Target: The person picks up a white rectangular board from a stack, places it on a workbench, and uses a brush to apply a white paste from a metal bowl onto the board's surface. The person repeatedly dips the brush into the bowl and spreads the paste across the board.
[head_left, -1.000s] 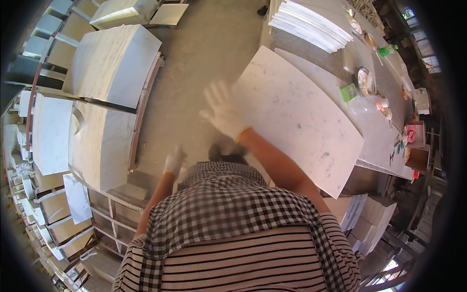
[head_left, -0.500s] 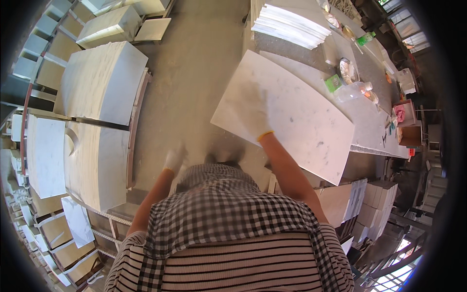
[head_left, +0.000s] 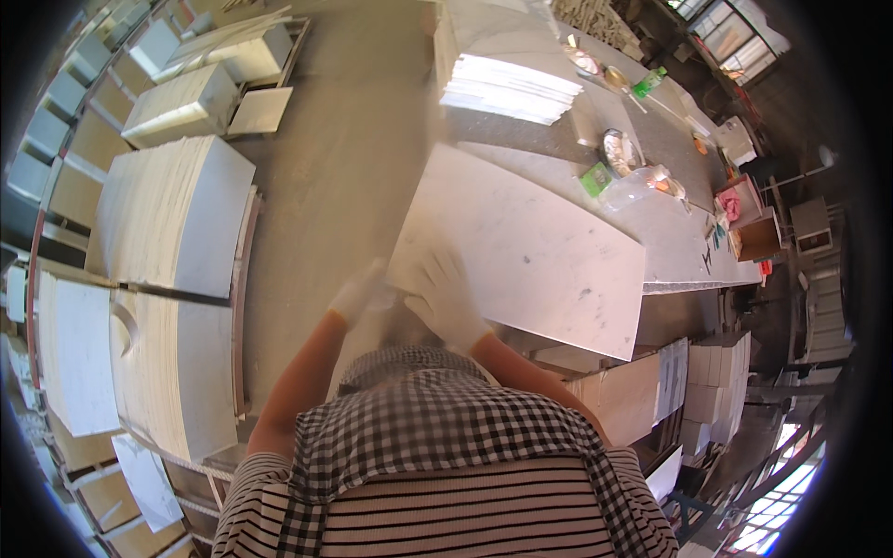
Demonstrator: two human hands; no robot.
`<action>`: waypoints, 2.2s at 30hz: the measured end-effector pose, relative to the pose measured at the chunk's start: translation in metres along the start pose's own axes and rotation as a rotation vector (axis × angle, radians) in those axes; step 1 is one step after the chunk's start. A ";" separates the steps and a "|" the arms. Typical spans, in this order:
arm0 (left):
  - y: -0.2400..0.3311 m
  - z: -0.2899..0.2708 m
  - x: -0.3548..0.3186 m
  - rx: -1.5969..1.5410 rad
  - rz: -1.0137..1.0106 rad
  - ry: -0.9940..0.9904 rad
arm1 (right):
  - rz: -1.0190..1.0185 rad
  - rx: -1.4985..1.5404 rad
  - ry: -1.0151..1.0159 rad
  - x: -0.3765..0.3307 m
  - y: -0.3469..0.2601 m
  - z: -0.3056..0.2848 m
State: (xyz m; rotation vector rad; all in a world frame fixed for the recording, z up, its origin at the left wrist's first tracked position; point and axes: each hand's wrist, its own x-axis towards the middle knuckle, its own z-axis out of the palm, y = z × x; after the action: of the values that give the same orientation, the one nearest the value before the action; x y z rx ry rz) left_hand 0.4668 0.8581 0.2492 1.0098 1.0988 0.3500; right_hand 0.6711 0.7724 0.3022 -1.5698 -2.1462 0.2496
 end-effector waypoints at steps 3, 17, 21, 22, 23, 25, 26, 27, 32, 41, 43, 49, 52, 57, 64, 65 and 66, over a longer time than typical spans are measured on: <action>0.036 0.020 0.014 0.022 0.040 0.006 | 0.111 -0.076 0.116 -0.028 0.011 -0.016; 0.023 -0.010 0.170 0.106 0.206 -0.026 | 0.595 -0.324 0.207 -0.095 0.174 -0.099; 0.021 -0.004 0.185 0.637 0.268 -0.033 | 0.479 -0.472 0.164 -0.067 0.263 -0.122; 0.020 0.001 0.180 0.790 0.245 -0.038 | 0.421 -0.532 0.145 -0.057 0.291 -0.124; 0.017 0.001 0.168 0.492 0.140 -0.009 | 0.430 -0.562 0.107 -0.042 0.319 -0.124; 0.006 0.010 0.142 -0.175 0.016 0.047 | 0.364 -0.532 0.037 -0.022 0.372 -0.127; 0.003 0.014 0.133 -0.141 0.023 0.067 | 0.327 -0.603 -0.065 -0.013 0.396 -0.128; -0.002 0.019 0.124 -0.042 0.020 0.112 | 0.273 -0.850 -0.037 -0.011 0.413 -0.123; -0.014 0.025 0.077 -0.078 -0.161 0.045 | 0.479 -0.804 -0.323 0.038 0.467 -0.126; -0.008 0.045 -0.008 -0.304 -0.198 0.097 | 0.059 -0.367 -0.113 0.162 0.285 -0.080; -0.007 0.052 -0.009 -0.347 -0.260 0.159 | -0.042 -0.269 -0.148 0.176 0.232 -0.069; 0.001 0.080 -0.006 -0.204 -0.160 0.458 | -0.251 -0.046 -0.303 0.188 0.110 -0.031; 0.007 0.082 -0.005 -0.085 -0.166 0.530 | -0.320 0.022 -0.375 0.188 0.069 -0.016; -0.026 0.070 -0.041 -0.073 0.108 0.612 | -0.379 0.097 -0.459 0.183 0.026 -0.002; -0.083 0.068 -0.066 -0.381 -0.194 0.682 | -0.411 0.161 -0.532 0.174 -0.002 0.007; -0.089 0.070 -0.067 -0.384 -0.190 0.673 | -0.407 0.169 -0.535 0.173 -0.004 0.006; -0.095 0.071 -0.069 -0.386 -0.203 0.665 | -0.406 0.176 -0.543 0.171 -0.005 0.007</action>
State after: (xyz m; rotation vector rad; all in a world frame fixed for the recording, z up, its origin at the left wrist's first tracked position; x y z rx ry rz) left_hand 0.4750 0.7251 0.2171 0.4282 1.6361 0.7316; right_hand 0.6229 0.9316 0.3433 -1.0096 -2.6995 0.7734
